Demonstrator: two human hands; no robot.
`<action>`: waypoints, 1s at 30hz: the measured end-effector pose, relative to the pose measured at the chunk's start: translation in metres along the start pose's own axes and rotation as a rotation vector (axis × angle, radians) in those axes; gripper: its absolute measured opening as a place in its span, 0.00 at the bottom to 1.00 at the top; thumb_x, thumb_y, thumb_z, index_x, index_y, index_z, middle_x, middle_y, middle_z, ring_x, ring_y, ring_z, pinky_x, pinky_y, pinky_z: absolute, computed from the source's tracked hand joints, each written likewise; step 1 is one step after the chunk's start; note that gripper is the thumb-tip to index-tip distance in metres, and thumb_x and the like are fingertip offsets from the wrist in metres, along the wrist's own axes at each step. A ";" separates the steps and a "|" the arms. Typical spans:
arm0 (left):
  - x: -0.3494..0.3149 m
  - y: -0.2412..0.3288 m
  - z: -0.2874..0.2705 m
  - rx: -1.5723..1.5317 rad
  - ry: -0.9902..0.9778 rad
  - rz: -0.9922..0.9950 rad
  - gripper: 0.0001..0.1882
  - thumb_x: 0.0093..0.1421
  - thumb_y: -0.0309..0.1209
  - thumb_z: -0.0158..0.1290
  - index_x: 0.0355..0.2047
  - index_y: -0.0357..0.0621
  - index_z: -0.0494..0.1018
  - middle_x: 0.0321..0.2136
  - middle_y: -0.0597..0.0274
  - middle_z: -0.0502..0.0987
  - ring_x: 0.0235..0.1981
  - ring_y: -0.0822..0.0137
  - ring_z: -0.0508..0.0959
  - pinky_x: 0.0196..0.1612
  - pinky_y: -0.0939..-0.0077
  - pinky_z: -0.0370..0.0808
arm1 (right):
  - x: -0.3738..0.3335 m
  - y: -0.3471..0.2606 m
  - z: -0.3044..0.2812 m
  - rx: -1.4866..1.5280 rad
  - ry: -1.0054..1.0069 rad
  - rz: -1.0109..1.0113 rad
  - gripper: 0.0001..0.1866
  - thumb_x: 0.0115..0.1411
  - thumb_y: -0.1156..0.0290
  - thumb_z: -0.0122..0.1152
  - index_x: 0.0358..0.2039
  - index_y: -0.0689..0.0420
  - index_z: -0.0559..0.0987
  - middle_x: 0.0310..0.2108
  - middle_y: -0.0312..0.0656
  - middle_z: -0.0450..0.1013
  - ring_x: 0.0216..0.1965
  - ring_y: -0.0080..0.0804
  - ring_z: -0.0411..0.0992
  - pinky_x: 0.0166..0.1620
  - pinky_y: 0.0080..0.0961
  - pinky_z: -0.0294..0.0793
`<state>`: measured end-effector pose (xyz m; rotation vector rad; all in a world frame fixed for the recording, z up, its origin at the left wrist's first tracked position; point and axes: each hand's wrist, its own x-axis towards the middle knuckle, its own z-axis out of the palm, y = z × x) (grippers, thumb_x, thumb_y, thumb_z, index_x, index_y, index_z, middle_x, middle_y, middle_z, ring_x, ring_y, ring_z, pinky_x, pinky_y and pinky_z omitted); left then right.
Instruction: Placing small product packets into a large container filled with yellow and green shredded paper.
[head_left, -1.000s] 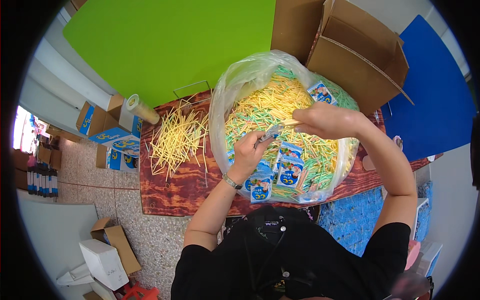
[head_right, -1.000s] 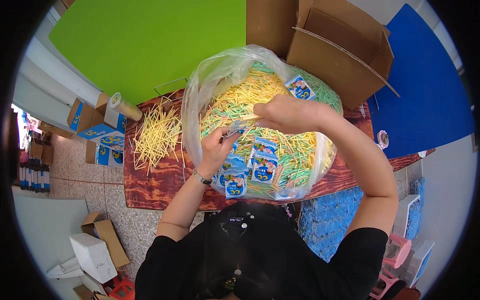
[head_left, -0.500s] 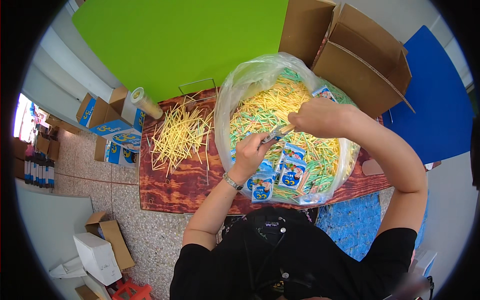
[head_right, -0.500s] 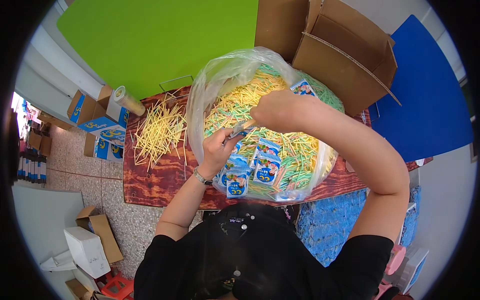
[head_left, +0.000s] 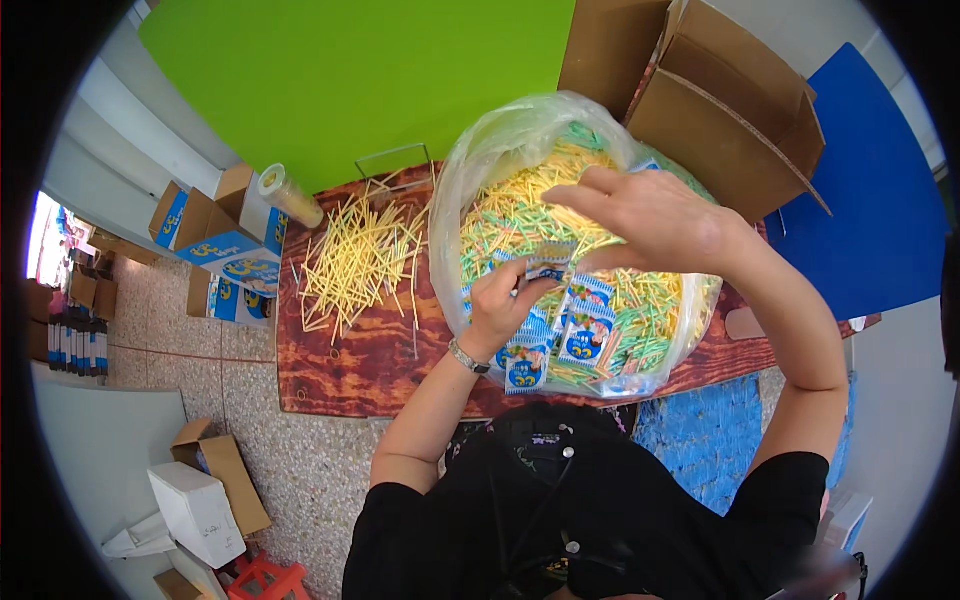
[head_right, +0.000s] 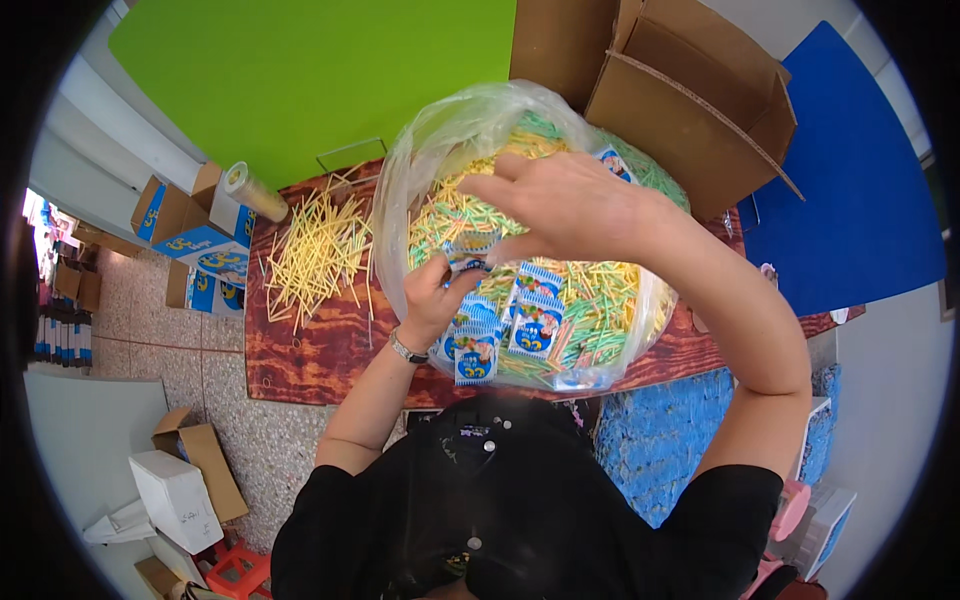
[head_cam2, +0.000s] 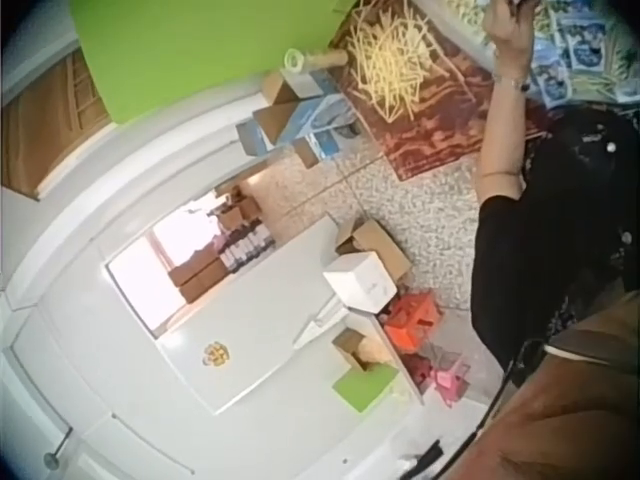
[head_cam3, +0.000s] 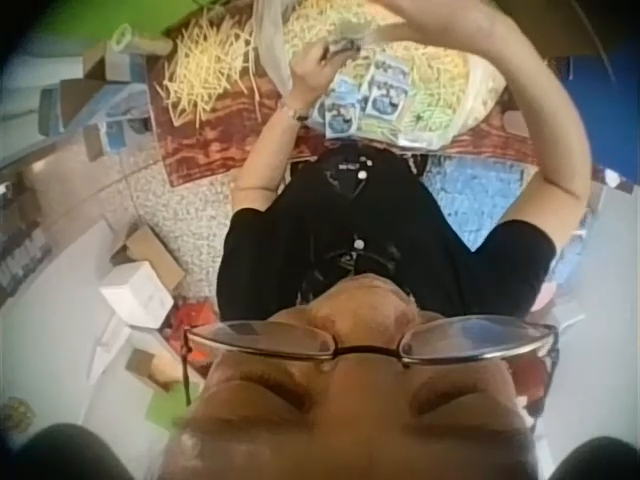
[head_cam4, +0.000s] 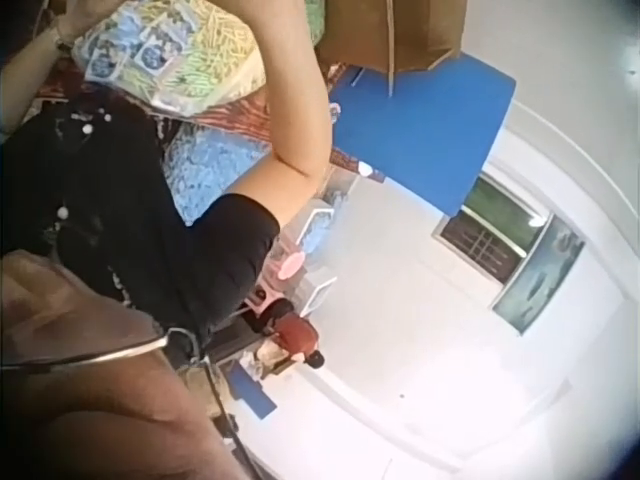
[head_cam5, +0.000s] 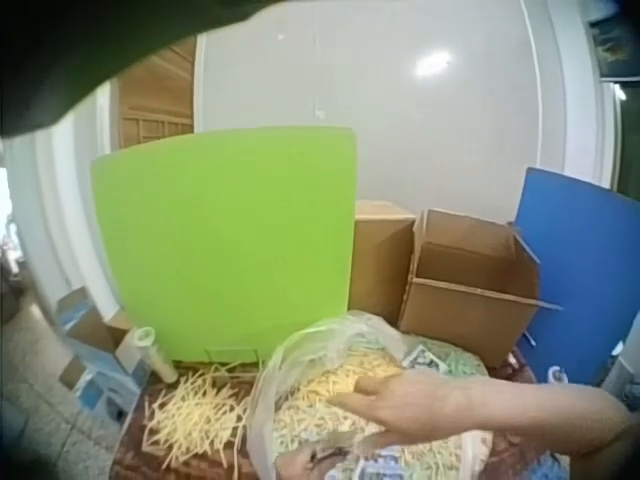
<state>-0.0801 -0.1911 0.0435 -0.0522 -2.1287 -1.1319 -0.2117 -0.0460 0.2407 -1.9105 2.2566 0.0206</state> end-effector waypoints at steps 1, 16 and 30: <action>-0.004 -0.003 0.000 -0.001 -0.008 -0.016 0.19 0.46 0.27 0.68 0.38 0.38 0.76 0.24 0.56 0.78 0.22 0.65 0.78 0.25 0.74 0.74 | -0.004 0.007 0.013 0.050 0.151 -0.037 0.33 0.55 0.60 0.65 0.59 0.52 0.63 0.38 0.47 0.73 0.37 0.51 0.75 0.37 0.43 0.74; -0.119 -0.009 -0.019 0.118 -0.273 0.002 0.27 0.49 0.30 0.67 0.50 0.45 0.71 0.30 0.59 0.76 0.28 0.62 0.77 0.29 0.72 0.75 | -0.015 -0.049 0.259 0.201 0.276 0.037 0.14 0.52 0.62 0.63 0.36 0.52 0.72 0.24 0.39 0.74 0.28 0.38 0.75 0.25 0.36 0.73; -0.109 -0.032 0.004 0.331 -0.500 0.148 0.21 0.51 0.29 0.62 0.46 0.45 0.73 0.32 0.59 0.71 0.33 0.60 0.74 0.30 0.69 0.74 | -0.071 0.001 0.239 0.176 0.297 0.554 0.19 0.50 0.59 0.69 0.38 0.52 0.73 0.32 0.41 0.73 0.35 0.43 0.73 0.34 0.38 0.73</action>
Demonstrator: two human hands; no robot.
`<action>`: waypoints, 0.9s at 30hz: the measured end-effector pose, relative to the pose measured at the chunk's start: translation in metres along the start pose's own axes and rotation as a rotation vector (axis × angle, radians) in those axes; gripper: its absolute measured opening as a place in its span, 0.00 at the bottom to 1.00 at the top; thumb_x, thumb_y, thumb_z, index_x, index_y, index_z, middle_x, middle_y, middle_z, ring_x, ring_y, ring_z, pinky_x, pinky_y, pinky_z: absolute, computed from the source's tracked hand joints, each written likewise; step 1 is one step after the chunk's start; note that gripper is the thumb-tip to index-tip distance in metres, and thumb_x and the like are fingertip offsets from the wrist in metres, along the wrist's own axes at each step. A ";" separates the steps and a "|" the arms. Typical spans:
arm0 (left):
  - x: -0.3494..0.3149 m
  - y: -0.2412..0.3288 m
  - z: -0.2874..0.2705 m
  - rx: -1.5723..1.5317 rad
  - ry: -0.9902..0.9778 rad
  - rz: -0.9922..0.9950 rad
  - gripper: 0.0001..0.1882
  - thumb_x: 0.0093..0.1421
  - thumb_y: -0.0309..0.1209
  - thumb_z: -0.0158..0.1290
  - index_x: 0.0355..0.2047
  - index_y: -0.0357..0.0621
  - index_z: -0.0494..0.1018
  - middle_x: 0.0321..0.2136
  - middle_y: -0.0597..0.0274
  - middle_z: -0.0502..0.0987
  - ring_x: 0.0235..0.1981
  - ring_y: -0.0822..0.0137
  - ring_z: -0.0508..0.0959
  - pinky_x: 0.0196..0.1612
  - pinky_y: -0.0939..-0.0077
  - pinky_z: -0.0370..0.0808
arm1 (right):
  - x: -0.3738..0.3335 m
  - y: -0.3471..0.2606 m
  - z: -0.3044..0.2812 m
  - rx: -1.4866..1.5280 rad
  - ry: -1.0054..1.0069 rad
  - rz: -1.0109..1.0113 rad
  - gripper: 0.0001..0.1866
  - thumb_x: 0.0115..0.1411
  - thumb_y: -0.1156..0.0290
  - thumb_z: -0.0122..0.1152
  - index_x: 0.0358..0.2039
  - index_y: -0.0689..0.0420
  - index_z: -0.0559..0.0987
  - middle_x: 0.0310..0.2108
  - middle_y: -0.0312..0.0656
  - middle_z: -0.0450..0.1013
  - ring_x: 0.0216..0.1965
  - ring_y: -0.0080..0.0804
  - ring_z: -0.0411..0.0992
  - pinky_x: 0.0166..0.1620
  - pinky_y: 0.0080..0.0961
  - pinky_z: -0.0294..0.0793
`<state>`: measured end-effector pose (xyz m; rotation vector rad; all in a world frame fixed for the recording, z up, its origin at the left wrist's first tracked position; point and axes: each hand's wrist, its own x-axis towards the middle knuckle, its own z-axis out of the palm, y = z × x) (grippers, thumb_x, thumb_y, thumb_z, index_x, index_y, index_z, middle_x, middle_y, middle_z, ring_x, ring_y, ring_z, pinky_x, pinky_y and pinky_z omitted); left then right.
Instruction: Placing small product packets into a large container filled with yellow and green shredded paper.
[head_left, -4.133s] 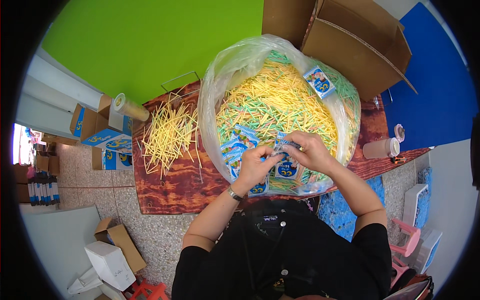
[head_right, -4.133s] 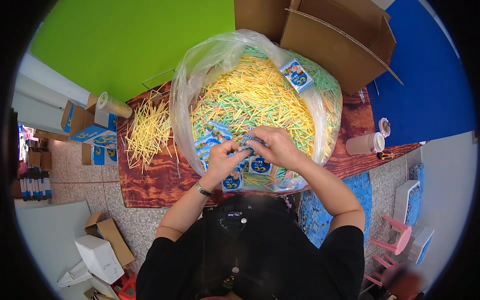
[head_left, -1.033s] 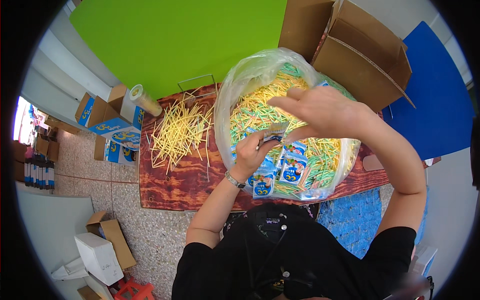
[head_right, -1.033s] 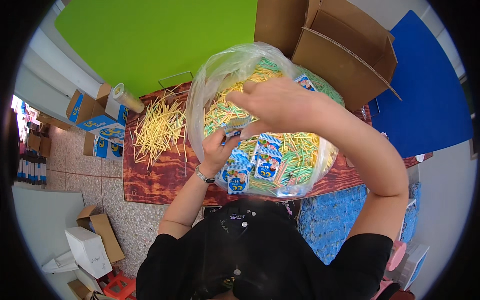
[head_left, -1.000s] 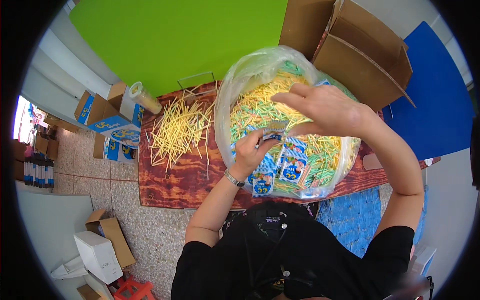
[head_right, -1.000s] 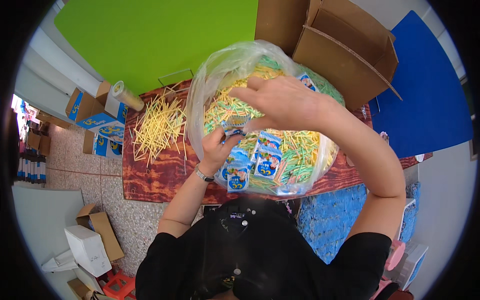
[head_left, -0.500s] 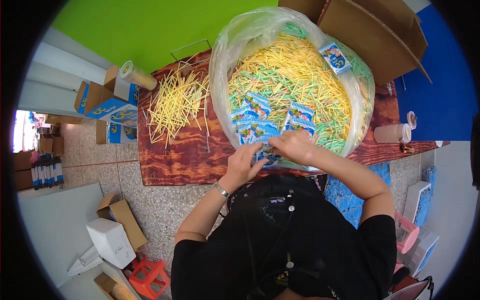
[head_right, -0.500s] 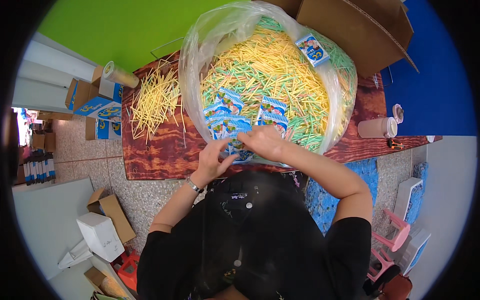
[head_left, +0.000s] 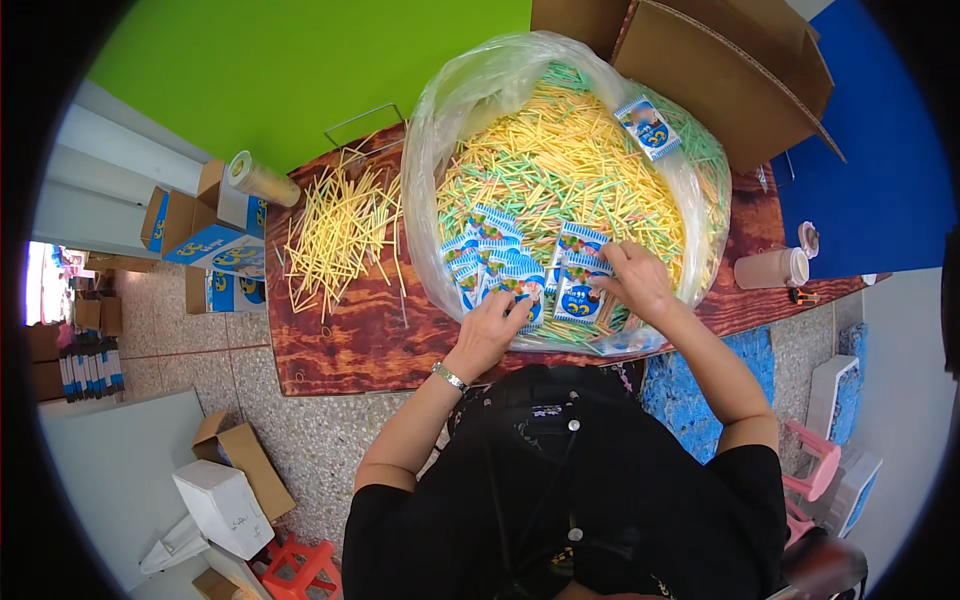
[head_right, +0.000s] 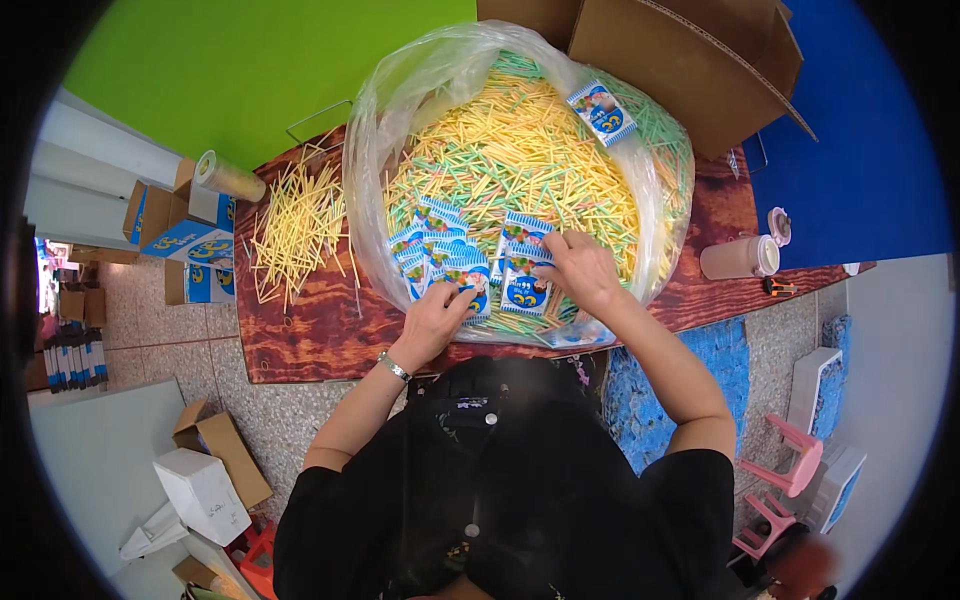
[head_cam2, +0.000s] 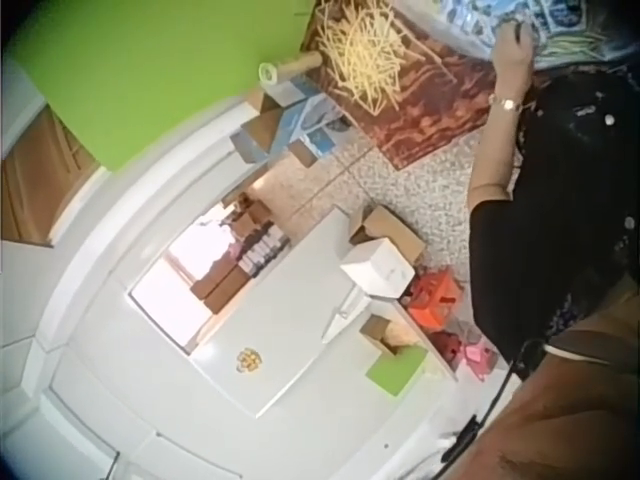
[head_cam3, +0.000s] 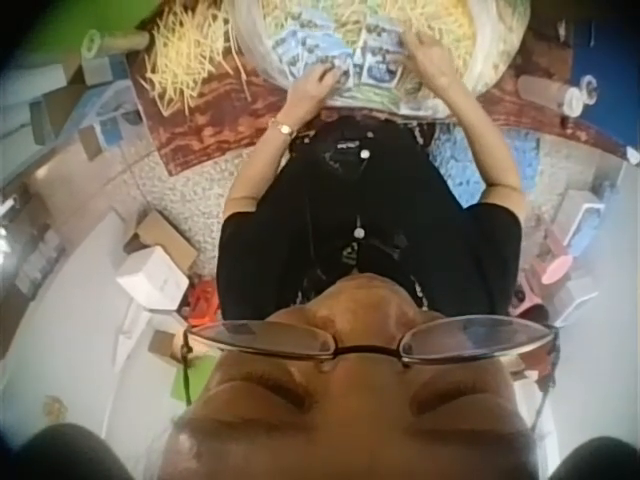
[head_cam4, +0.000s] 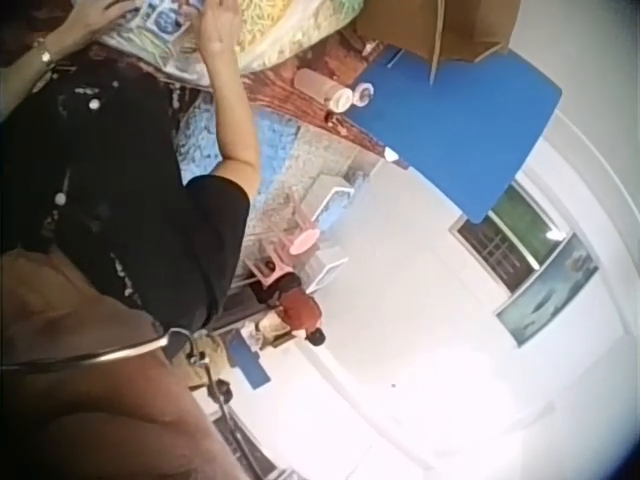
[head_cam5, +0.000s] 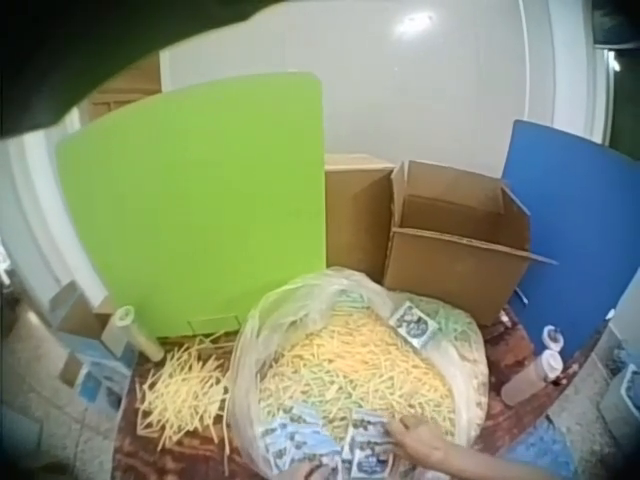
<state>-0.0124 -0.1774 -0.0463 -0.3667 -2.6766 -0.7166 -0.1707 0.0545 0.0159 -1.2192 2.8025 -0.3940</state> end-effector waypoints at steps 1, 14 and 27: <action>0.001 -0.001 0.000 0.000 -0.002 0.005 0.21 0.51 0.29 0.62 0.46 0.45 0.73 0.32 0.59 0.71 0.33 0.60 0.74 0.30 0.69 0.74 | 0.000 0.004 0.006 0.091 0.030 -0.014 0.18 0.51 0.61 0.68 0.38 0.53 0.73 0.31 0.42 0.73 0.34 0.44 0.74 0.34 0.38 0.73; 0.016 0.010 -0.019 -0.085 0.116 0.037 0.20 0.53 0.32 0.62 0.45 0.43 0.74 0.35 0.59 0.72 0.32 0.60 0.74 0.30 0.68 0.73 | 0.002 -0.008 -0.036 -0.004 0.324 -0.223 0.06 0.55 0.71 0.61 0.34 0.54 0.78 0.26 0.40 0.75 0.29 0.42 0.75 0.30 0.35 0.74; 0.078 0.024 -0.030 -1.011 0.021 -0.671 0.05 0.57 0.27 0.61 0.29 0.38 0.77 0.21 0.70 0.78 0.24 0.84 0.73 0.25 0.86 0.70 | 0.044 -0.048 -0.053 0.602 0.097 -0.132 0.08 0.55 0.69 0.64 0.34 0.58 0.79 0.30 0.46 0.76 0.33 0.46 0.75 0.37 0.35 0.74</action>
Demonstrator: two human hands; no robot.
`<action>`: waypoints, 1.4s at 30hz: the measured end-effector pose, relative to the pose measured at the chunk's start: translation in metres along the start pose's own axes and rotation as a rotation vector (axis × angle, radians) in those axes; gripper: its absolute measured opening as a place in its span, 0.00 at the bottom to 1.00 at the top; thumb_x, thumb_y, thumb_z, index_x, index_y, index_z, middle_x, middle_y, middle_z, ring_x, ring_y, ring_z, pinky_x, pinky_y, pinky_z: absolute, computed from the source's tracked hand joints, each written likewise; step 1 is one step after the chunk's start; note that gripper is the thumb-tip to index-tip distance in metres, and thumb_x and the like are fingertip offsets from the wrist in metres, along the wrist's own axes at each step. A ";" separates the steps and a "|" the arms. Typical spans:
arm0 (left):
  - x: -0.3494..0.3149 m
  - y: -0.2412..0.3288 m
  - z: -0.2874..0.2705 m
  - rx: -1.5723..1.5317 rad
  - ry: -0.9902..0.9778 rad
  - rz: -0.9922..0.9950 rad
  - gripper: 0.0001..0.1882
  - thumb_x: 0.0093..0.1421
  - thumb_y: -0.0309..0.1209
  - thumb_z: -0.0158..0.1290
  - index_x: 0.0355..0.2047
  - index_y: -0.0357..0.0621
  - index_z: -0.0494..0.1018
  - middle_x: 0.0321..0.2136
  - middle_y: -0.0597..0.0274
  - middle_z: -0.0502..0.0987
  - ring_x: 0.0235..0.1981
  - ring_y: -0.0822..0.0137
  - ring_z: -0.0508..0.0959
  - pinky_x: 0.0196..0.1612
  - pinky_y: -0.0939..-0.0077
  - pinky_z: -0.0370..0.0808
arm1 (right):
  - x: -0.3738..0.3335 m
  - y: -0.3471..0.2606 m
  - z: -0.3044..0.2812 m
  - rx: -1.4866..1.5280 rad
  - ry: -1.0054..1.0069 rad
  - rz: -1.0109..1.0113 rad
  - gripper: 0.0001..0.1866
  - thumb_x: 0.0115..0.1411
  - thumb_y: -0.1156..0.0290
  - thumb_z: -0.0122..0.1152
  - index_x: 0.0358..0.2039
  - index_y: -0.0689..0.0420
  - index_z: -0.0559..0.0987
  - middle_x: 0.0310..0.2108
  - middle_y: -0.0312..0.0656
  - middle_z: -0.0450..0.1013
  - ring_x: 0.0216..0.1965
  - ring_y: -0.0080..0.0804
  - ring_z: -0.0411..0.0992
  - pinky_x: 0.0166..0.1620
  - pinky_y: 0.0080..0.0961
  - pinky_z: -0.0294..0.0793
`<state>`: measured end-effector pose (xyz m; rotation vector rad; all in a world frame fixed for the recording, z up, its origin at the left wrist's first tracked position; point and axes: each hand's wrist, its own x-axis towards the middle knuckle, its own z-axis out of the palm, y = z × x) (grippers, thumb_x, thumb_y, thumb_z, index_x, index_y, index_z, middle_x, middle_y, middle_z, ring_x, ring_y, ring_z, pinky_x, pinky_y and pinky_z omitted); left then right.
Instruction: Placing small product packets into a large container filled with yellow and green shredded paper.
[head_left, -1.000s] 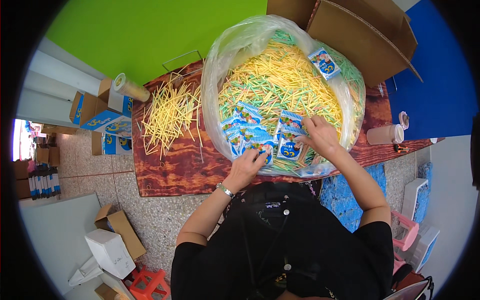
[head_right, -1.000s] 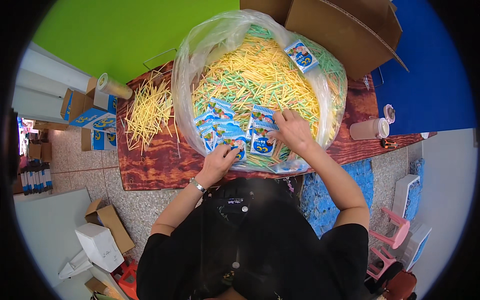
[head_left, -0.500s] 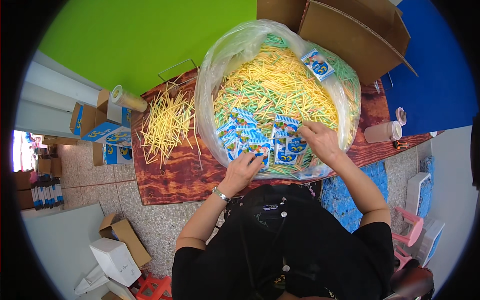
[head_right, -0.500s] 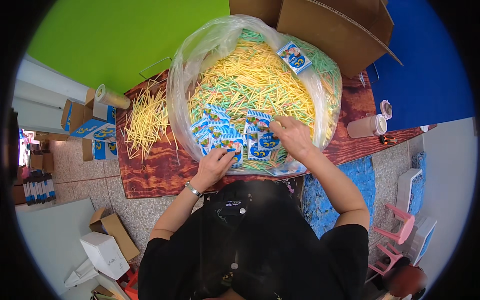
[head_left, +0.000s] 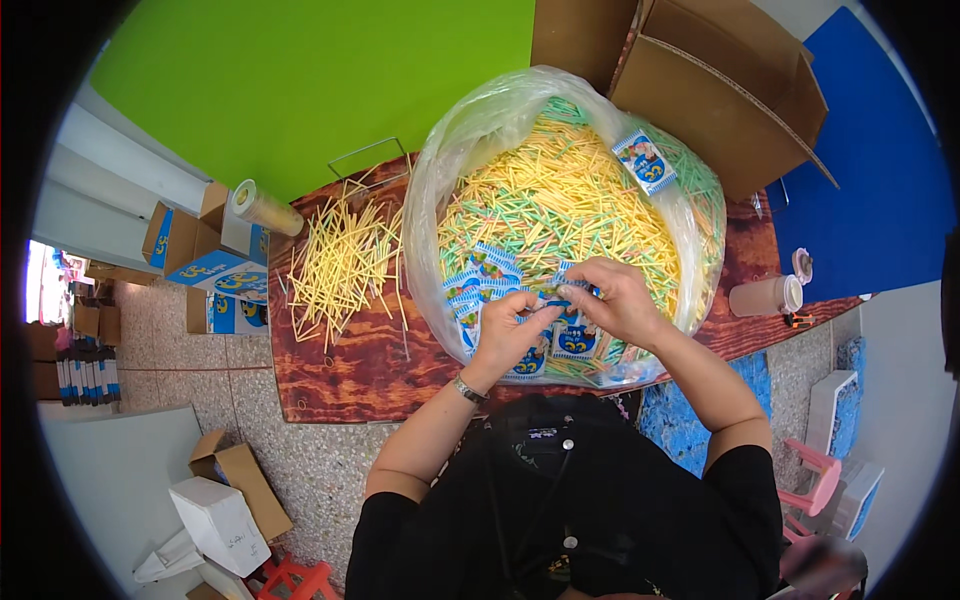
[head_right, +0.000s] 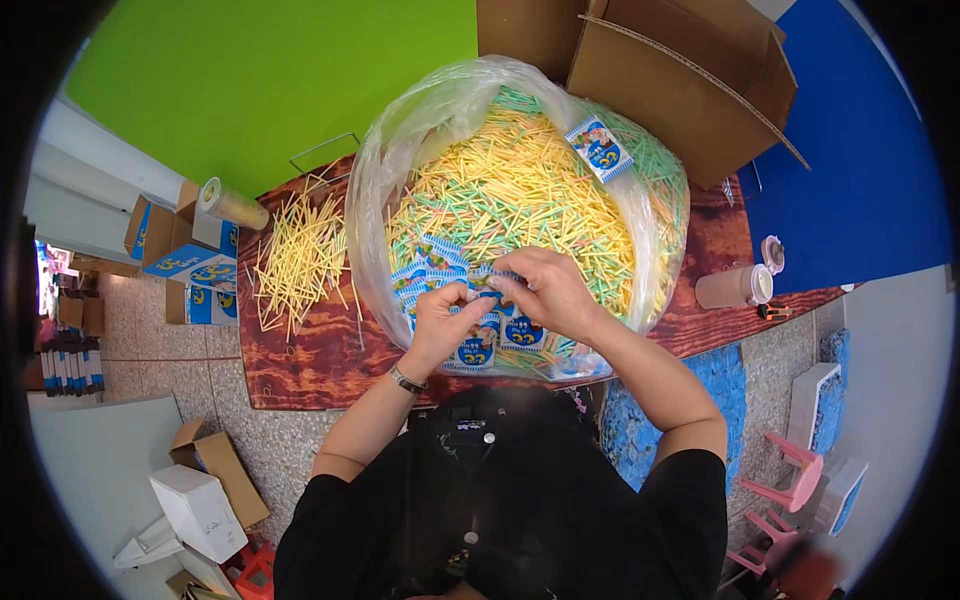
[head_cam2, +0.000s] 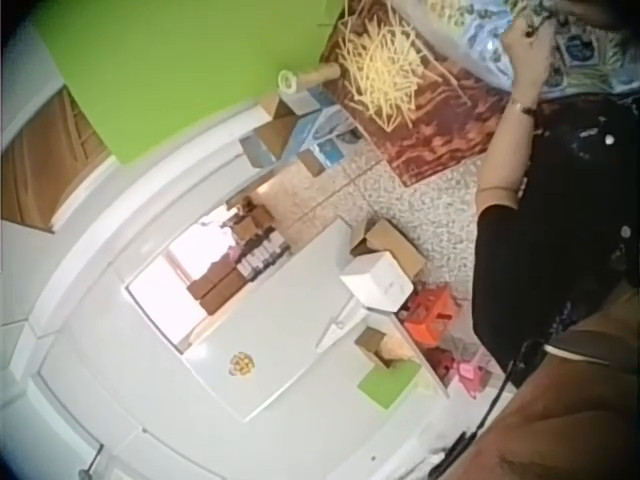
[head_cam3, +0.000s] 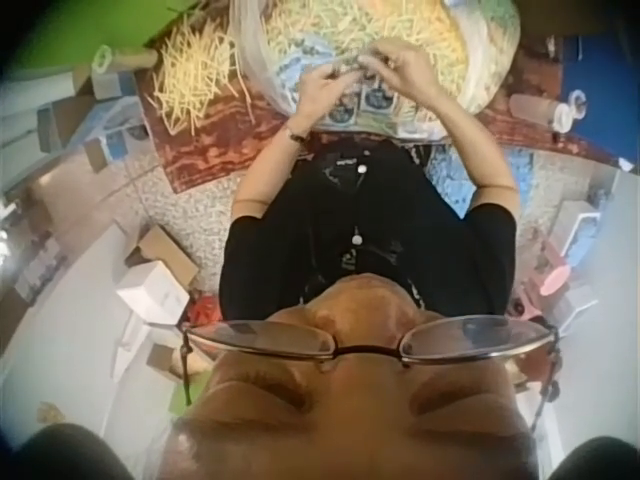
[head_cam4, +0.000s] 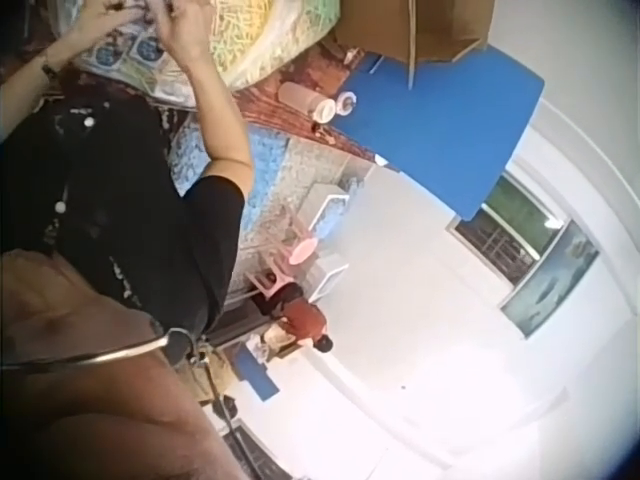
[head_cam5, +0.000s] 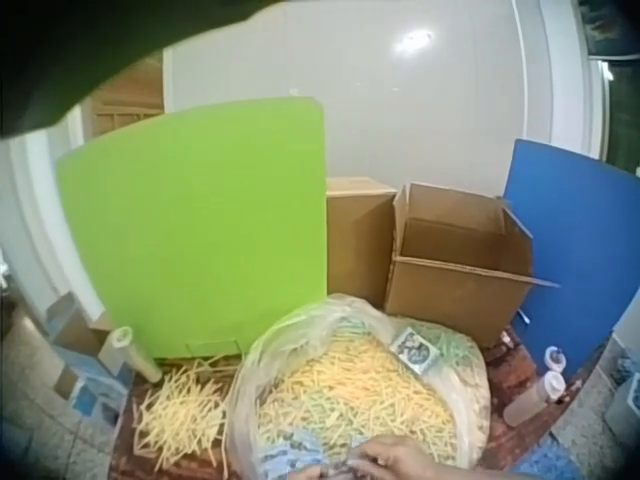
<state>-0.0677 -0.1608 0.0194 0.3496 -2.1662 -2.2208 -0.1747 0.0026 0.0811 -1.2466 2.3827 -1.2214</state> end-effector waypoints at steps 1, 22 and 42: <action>0.004 -0.006 -0.002 0.087 0.081 0.111 0.06 0.56 0.27 0.62 0.28 0.39 0.77 0.21 0.70 0.78 0.24 0.85 0.73 0.25 0.87 0.69 | 0.003 0.000 0.000 -0.007 -0.002 -0.049 0.08 0.55 0.70 0.64 0.35 0.58 0.79 0.31 0.46 0.76 0.34 0.46 0.76 0.38 0.35 0.74; 0.028 -0.015 -0.041 -0.148 0.253 0.072 0.05 0.58 0.23 0.59 0.31 0.39 0.73 0.27 0.71 0.76 0.25 0.84 0.71 0.25 0.89 0.69 | 0.142 0.157 0.009 -0.690 -0.317 0.084 0.17 0.54 0.61 0.63 0.36 0.62 0.76 0.37 0.54 0.75 0.41 0.53 0.73 0.45 0.41 0.73; 0.031 -0.023 -0.042 -0.146 0.338 0.167 0.08 0.56 0.26 0.62 0.29 0.38 0.74 0.24 0.71 0.73 0.19 0.84 0.69 0.19 0.88 0.65 | 0.125 0.145 -0.010 -0.514 -0.186 0.045 0.12 0.63 0.63 0.52 0.35 0.61 0.72 0.34 0.52 0.75 0.41 0.52 0.73 0.44 0.47 0.72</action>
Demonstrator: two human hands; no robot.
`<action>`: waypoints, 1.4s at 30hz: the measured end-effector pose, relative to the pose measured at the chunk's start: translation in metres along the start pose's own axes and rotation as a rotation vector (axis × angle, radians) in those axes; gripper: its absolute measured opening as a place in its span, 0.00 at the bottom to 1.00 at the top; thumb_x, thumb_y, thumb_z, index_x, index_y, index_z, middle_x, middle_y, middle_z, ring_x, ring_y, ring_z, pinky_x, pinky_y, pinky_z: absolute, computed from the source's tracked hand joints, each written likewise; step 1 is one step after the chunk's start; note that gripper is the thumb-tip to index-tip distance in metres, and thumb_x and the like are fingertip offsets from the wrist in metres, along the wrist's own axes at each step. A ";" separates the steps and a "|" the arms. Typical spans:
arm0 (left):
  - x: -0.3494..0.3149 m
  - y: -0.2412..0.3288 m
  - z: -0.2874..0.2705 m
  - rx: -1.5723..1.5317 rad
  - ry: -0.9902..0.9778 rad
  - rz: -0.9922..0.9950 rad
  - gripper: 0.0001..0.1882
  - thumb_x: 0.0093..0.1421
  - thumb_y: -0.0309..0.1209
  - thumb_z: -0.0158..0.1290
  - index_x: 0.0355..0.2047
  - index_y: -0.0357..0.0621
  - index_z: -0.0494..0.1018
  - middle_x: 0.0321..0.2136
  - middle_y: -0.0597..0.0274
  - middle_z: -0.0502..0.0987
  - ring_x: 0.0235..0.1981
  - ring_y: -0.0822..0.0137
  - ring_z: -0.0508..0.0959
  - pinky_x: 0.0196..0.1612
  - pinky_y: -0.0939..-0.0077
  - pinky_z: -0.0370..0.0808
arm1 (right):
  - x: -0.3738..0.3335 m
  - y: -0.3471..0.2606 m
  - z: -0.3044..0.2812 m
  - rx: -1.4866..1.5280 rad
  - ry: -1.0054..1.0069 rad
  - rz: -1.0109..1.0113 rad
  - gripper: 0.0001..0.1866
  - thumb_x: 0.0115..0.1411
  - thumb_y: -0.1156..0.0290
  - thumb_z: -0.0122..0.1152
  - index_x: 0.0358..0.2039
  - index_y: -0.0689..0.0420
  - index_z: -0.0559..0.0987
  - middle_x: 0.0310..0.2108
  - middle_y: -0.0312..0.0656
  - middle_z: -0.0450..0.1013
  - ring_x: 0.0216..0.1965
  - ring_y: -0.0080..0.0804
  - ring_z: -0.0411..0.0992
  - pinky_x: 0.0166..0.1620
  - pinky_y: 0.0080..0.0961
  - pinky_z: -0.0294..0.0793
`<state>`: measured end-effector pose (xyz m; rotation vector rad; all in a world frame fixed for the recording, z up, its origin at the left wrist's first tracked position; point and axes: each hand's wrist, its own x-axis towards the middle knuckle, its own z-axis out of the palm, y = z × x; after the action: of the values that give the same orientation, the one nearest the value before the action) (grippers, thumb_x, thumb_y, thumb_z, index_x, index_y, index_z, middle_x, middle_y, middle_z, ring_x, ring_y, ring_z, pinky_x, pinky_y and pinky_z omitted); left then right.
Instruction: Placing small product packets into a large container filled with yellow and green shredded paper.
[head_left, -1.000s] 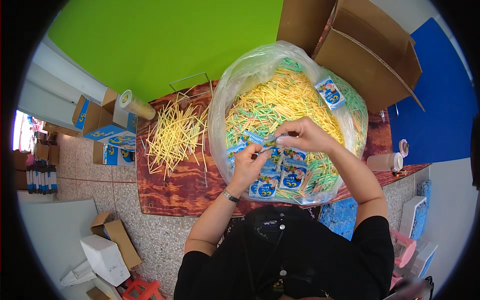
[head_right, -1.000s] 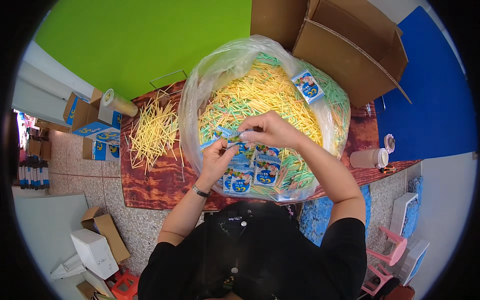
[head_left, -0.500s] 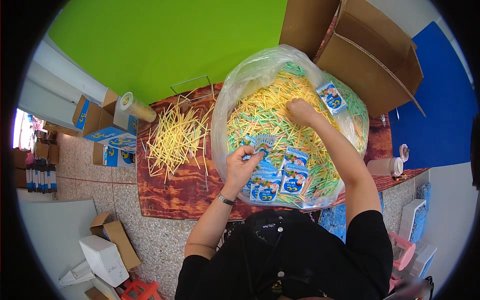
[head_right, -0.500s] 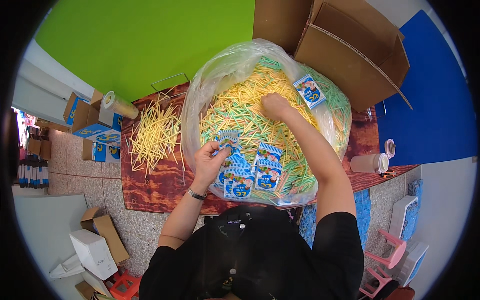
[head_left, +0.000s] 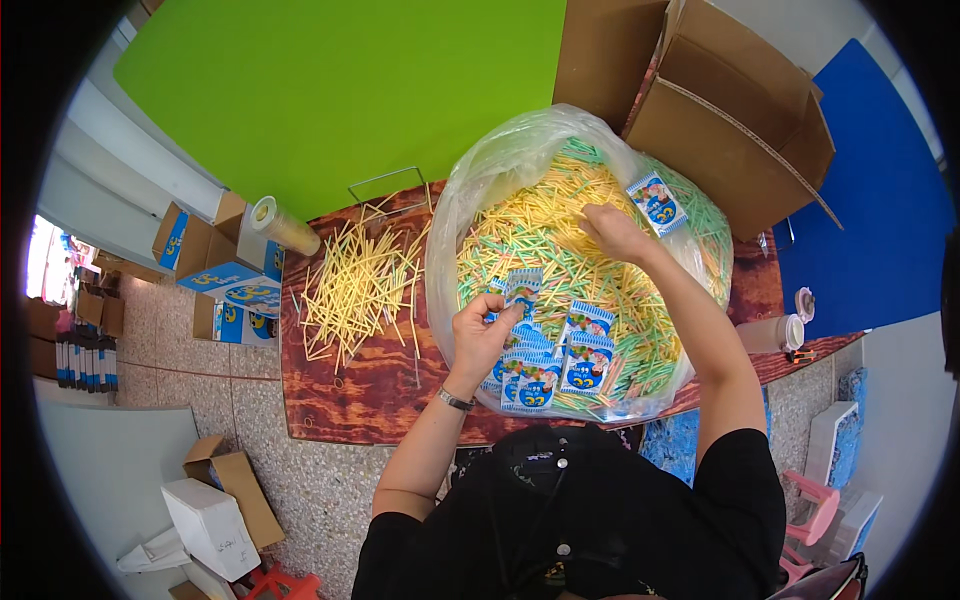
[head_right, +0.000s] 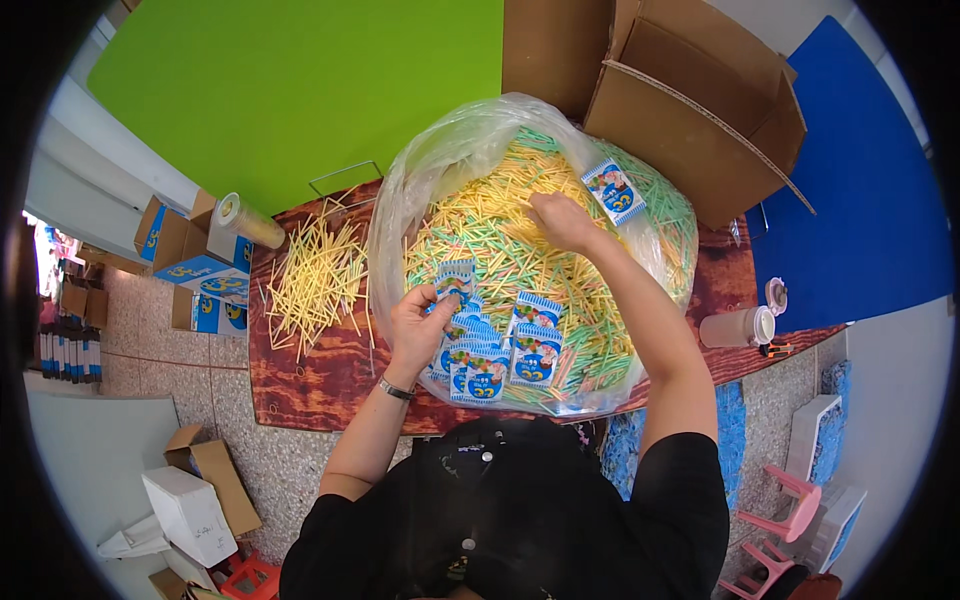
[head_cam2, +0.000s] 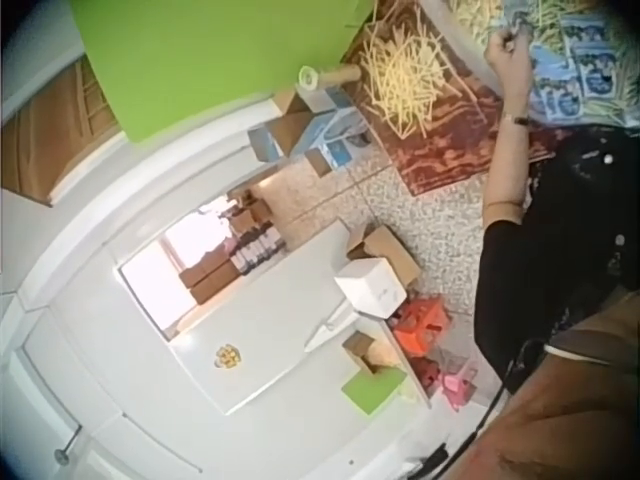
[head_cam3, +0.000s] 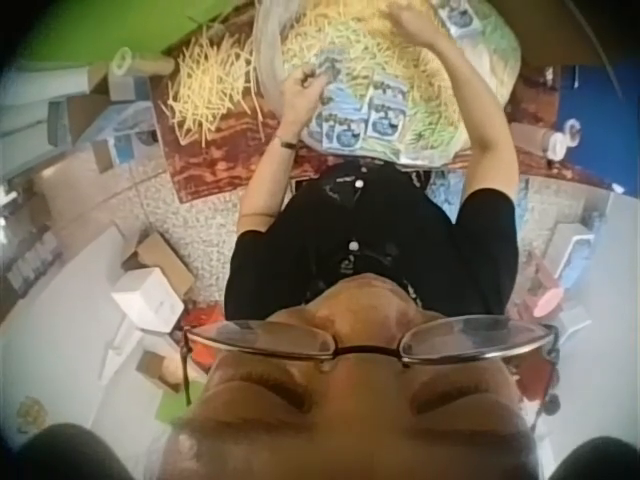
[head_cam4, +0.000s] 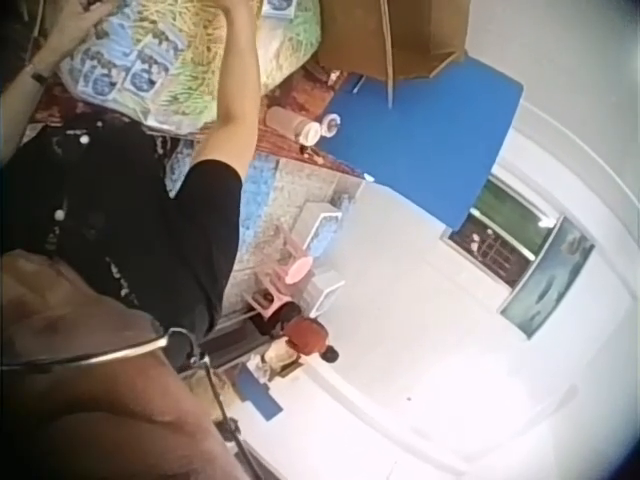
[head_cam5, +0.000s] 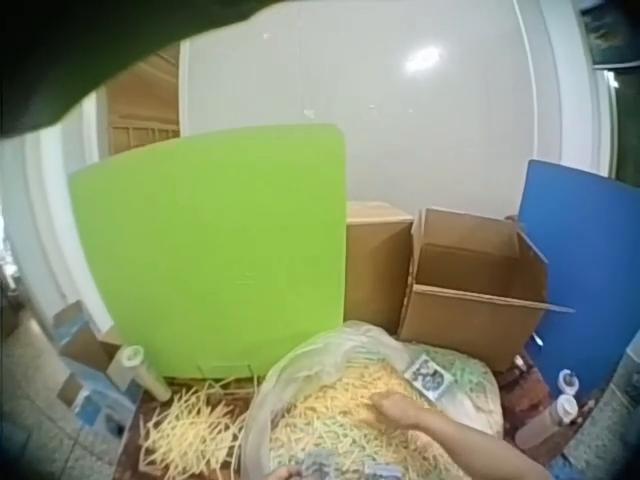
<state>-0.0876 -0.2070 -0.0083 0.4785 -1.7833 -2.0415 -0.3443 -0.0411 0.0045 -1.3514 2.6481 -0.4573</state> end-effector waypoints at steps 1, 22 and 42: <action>0.000 0.000 0.000 -0.002 -0.005 0.006 0.08 0.56 0.26 0.62 0.29 0.38 0.74 0.24 0.71 0.73 0.19 0.84 0.69 0.19 0.88 0.65 | -0.003 0.004 -0.006 0.138 0.001 -0.052 0.12 0.66 0.64 0.49 0.35 0.61 0.69 0.29 0.50 0.75 0.34 0.47 0.75 0.39 0.41 0.74; 0.055 0.040 0.051 -0.447 -0.279 -0.074 0.05 0.61 0.26 0.58 0.35 0.37 0.76 0.30 0.67 0.79 0.30 0.80 0.76 0.37 0.83 0.73 | -0.092 -0.030 -0.080 0.998 -0.395 0.114 0.16 0.71 0.57 0.43 0.38 0.58 0.70 0.28 0.35 0.70 0.29 0.23 0.69 0.35 0.23 0.73; 0.021 0.050 0.024 0.146 -0.245 0.173 0.05 0.60 0.27 0.59 0.33 0.40 0.74 0.26 0.72 0.76 0.24 0.84 0.71 0.26 0.89 0.68 | -0.103 -0.073 -0.097 1.039 -0.176 0.130 0.18 0.71 0.61 0.45 0.52 0.60 0.71 0.28 0.32 0.67 0.30 0.19 0.65 0.38 0.20 0.69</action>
<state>-0.1151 -0.2026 0.0444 0.1107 -2.0475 -1.9256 -0.2528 0.0219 0.1184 -0.8028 1.8141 -1.3499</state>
